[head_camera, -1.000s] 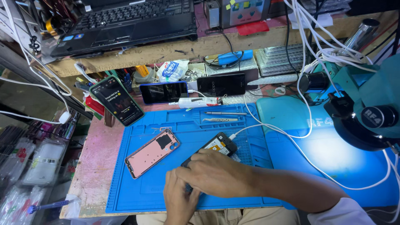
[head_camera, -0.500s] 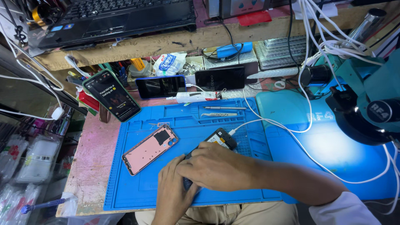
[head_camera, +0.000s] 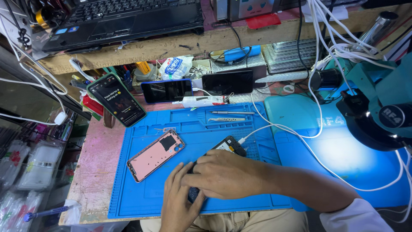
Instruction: The person works on the internal components of a mobile phone by hand, using a small tool to scrape or clean around the battery and connectors.
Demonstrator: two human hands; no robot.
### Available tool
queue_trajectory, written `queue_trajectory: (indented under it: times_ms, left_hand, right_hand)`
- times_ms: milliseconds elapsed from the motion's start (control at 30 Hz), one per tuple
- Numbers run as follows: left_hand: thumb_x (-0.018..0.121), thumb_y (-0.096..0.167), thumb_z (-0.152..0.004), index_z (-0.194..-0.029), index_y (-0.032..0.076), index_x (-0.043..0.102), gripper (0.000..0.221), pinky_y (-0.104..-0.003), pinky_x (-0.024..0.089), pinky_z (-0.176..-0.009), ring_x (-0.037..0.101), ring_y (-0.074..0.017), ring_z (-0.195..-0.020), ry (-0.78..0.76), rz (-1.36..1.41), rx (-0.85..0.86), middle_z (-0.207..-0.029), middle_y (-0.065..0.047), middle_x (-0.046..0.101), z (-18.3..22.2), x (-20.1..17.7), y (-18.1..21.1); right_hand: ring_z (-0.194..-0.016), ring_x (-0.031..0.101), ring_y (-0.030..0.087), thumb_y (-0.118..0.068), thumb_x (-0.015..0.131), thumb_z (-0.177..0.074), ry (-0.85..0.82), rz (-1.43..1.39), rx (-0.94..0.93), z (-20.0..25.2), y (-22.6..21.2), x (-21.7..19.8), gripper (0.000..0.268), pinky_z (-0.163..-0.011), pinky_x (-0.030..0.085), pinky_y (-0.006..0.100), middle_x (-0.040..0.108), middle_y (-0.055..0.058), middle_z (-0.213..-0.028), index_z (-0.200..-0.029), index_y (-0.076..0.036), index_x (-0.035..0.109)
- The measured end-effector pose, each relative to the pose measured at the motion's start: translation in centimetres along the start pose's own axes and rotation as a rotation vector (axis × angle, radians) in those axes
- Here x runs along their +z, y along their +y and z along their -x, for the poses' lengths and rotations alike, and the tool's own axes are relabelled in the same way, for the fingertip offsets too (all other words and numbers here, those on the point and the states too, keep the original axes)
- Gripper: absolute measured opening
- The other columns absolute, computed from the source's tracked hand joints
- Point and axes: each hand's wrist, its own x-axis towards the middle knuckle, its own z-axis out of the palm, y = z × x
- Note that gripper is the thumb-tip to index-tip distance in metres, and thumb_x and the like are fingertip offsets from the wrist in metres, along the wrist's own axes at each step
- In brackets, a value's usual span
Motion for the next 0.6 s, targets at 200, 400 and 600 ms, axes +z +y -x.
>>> queue_trajectory:
  times_ms: [200, 400, 600]
  left_hand:
    - [0.083, 0.013, -0.072, -0.117, 0.005, 0.068, 0.048, -0.050, 0.039, -0.107, 0.050, -0.0399, -0.133, 0.025, 0.004, 0.032, -0.133, -0.012, 0.064, 0.1, -0.3, 0.5]
    - [0.082, 0.012, -0.077, -0.114, 0.005, 0.068, 0.039, -0.051, 0.041, -0.106, 0.053, -0.0403, -0.129, 0.039, -0.016, 0.126, -0.129, -0.014, 0.065, 0.2, -0.6, 0.6]
    - [0.081, 0.012, -0.077, -0.111, 0.004, 0.068, 0.037, -0.052, 0.042, -0.104, 0.055, -0.0397, -0.127, -0.006, -0.033, 0.149, -0.123, -0.014, 0.066, -0.5, -1.1, 1.1]
  right_hand:
    - [-0.087, 0.067, 0.030, -0.021, 0.065, -0.096, -0.146, 0.029, 0.098, -0.1, 0.0, -0.2, 0.016, -0.080, 0.049, 0.046, 0.069, 0.011, -0.083, -0.100, -0.008, 0.058]
    - [-0.087, 0.066, 0.032, -0.014, 0.063, -0.092, -0.009, -0.079, -0.068, 0.8, 0.3, -0.6, 0.011, -0.078, 0.048, 0.046, 0.067, 0.012, -0.087, -0.094, -0.006, 0.057]
    - [-0.085, 0.066, 0.032, -0.016, 0.064, -0.093, -0.056, -0.079, -0.022, 0.6, 0.3, -0.9, 0.011, -0.080, 0.048, 0.048, 0.065, 0.011, -0.081, -0.093, -0.007, 0.058]
